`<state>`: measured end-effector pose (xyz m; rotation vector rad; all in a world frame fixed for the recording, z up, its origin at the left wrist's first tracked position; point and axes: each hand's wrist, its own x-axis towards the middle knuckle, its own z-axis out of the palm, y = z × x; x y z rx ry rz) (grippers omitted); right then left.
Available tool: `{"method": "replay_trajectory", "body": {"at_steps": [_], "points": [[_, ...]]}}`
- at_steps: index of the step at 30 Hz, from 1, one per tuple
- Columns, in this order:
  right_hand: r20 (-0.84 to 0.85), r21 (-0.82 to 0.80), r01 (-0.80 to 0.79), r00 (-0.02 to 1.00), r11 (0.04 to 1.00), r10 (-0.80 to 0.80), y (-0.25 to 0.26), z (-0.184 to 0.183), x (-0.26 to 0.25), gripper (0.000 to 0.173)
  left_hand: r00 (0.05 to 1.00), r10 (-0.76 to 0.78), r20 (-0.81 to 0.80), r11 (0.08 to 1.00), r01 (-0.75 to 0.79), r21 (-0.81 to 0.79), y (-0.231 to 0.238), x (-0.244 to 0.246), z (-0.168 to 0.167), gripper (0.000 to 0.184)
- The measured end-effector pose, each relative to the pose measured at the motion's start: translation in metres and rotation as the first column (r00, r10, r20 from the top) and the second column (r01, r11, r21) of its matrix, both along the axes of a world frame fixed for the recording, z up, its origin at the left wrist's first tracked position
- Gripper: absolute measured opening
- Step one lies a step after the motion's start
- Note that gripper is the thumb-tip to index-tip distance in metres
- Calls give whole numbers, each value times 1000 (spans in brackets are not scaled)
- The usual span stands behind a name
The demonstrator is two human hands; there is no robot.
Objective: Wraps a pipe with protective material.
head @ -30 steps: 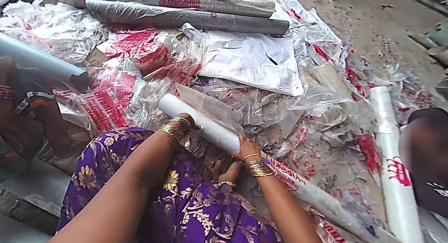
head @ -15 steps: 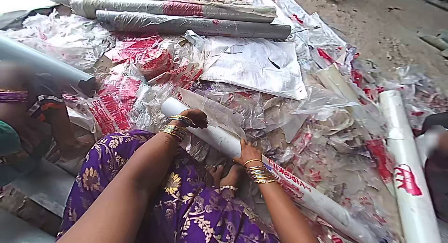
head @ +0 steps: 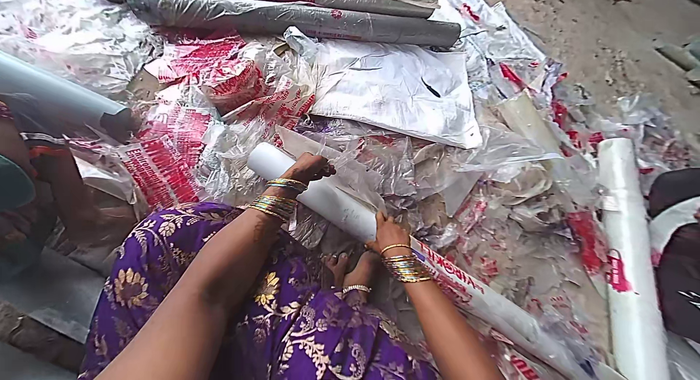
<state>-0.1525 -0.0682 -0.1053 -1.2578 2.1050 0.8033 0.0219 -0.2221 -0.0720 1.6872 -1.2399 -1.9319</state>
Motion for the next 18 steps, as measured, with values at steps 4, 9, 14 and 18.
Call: {"method": "replay_trajectory", "body": {"at_steps": [4,9,14,18], "points": [[-33,15,-6,999,1000,7,-2,0,4,100,961,238,-141,968,-224,110,-20,0,-23,23],[-77,7,-21,997,1000,22,-4,-1,12,96,911,360,-201,931,-337,137,-30,5,-26,23],[-122,-33,-37,992,999,32,-1,-2,21,90,967,210,-147,977,-202,66,-35,15,-17,24],[-127,-49,-21,992,999,15,0,-2,23,90,999,-44,-1,999,44,4,-40,25,-7,29]]}}
